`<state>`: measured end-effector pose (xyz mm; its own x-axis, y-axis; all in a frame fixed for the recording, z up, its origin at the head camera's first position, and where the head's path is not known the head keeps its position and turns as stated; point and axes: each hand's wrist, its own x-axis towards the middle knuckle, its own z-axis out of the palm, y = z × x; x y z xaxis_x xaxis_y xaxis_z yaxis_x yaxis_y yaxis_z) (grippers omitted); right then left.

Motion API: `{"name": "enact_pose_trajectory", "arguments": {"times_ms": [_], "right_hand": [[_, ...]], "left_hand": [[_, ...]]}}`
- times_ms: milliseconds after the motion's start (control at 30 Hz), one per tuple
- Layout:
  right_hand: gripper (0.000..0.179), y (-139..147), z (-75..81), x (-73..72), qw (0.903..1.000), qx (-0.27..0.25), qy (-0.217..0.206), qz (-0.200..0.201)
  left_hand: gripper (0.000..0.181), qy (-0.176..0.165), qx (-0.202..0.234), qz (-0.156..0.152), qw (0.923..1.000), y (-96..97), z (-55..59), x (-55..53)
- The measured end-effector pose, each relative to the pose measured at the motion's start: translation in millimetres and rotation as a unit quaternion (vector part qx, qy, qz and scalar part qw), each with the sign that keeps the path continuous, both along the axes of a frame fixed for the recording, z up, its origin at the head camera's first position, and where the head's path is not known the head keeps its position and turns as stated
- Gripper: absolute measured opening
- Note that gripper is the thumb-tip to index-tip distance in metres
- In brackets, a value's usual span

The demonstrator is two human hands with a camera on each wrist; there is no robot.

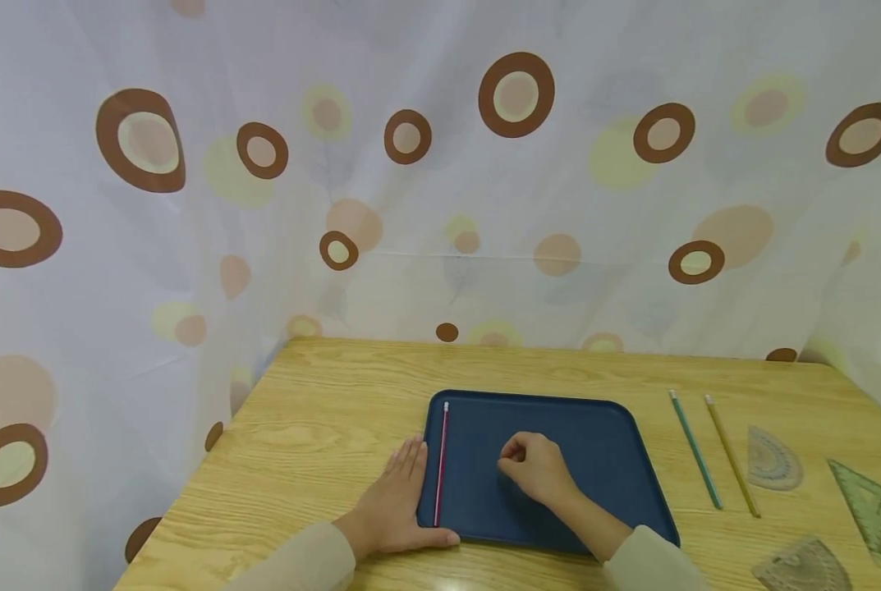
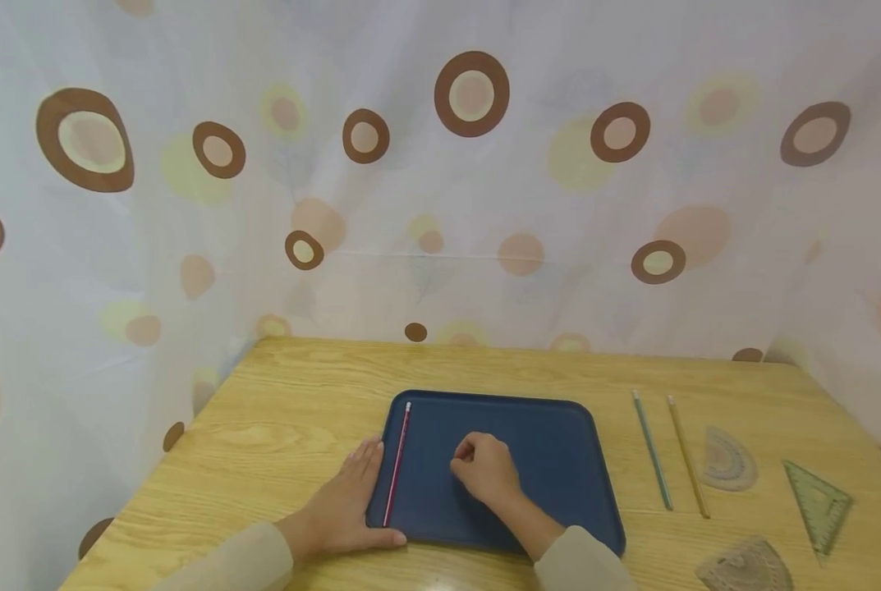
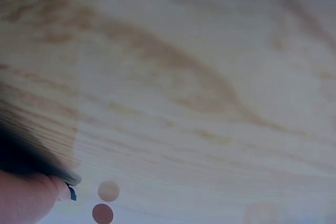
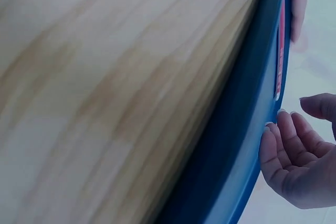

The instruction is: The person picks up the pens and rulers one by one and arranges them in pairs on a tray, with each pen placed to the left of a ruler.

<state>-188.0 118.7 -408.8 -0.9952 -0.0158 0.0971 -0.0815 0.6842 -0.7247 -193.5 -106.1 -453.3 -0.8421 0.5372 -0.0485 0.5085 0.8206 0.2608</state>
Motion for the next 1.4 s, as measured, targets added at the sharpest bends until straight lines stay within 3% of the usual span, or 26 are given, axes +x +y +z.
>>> {"name": "enact_pose_trajectory", "arguments": {"times_ms": [533,1400], "right_hand": [[0.007,56.9,2.0,9.4,0.999,0.024,-0.037,-0.002],[0.011,102.7,4.1,24.9,0.9979,0.045,-0.046,-0.011]], "left_hand": [[0.119,0.002,0.008,0.001,1.0,-2.0,4.8,2.2],[0.117,-0.005,0.015,-0.001,0.9999,-1.7,5.7,2.9]]}}
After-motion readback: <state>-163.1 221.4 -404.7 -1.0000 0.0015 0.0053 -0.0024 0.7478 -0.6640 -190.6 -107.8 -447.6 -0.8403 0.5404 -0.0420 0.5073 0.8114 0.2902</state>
